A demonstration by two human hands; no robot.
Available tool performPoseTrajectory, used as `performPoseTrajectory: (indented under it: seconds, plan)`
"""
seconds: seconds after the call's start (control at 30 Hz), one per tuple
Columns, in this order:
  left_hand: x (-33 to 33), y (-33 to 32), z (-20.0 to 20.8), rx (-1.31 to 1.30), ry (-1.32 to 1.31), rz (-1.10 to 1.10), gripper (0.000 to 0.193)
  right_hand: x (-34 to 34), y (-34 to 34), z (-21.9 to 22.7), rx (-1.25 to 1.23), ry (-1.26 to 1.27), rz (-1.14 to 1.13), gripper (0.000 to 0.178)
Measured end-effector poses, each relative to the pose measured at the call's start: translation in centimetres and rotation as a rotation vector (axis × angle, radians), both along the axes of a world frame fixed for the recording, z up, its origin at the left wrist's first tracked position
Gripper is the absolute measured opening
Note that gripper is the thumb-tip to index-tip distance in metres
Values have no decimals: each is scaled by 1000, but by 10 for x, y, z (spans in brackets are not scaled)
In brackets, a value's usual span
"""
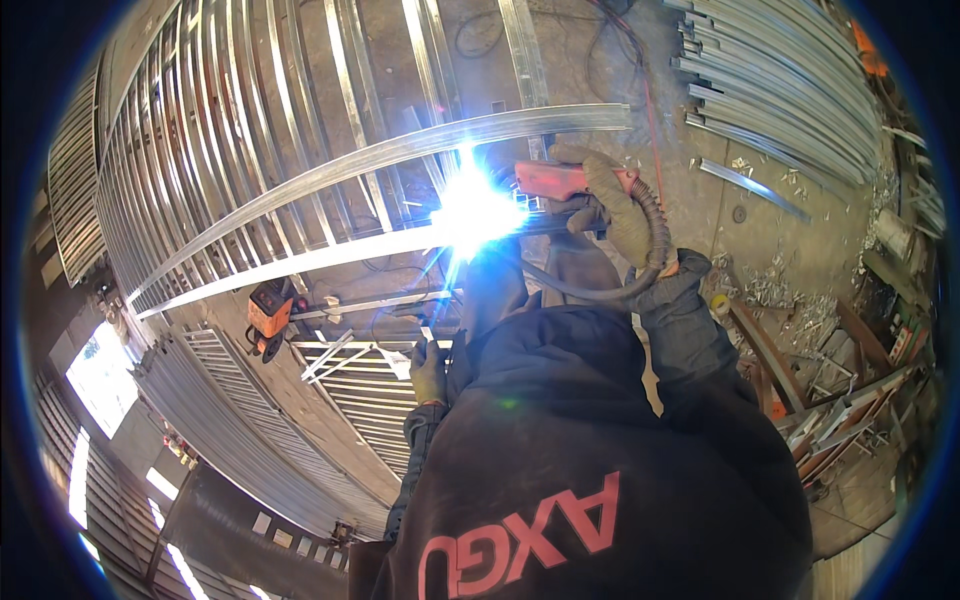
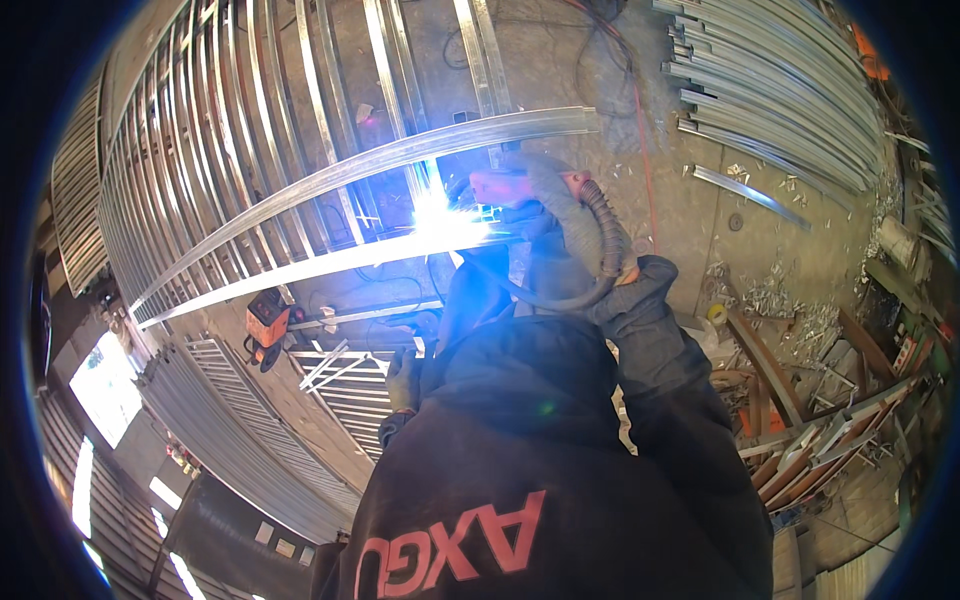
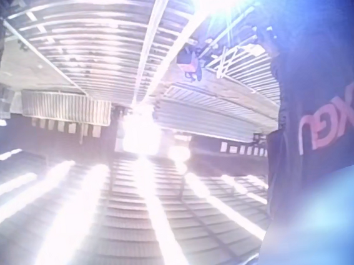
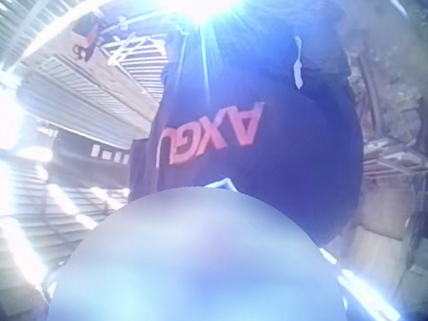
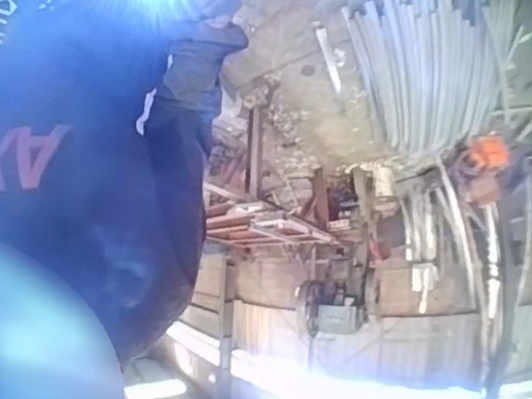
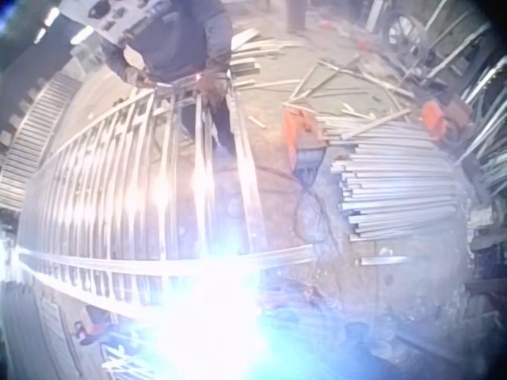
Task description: The person welds a large metal frame structure using a welding torch. They repeatedly position the torch at intersections of metal bars and apply welds, creating bright flashes. Another worker is visible nearby, also working on the frame.
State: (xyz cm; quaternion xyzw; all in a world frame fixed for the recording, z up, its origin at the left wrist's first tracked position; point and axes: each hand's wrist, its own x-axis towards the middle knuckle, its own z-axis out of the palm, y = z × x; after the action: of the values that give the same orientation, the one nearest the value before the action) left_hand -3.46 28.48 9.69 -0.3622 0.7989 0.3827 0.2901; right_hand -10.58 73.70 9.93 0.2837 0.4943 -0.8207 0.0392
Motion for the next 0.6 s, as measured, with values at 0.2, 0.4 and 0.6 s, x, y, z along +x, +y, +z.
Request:
performPoseTrajectory:
  seconds: [0.2,0.4,0.6]
  plan:
    - [3,2,-1,10,24,18,46,-18,7,31,-110,57,56,51]
    - [17,-28,-25,78,14,143,58,-14,15,26,-130,-75,112,53]
    - [15,-31,-26,109,-4,201,54,-5,9,26,-76,-62,-81,58]
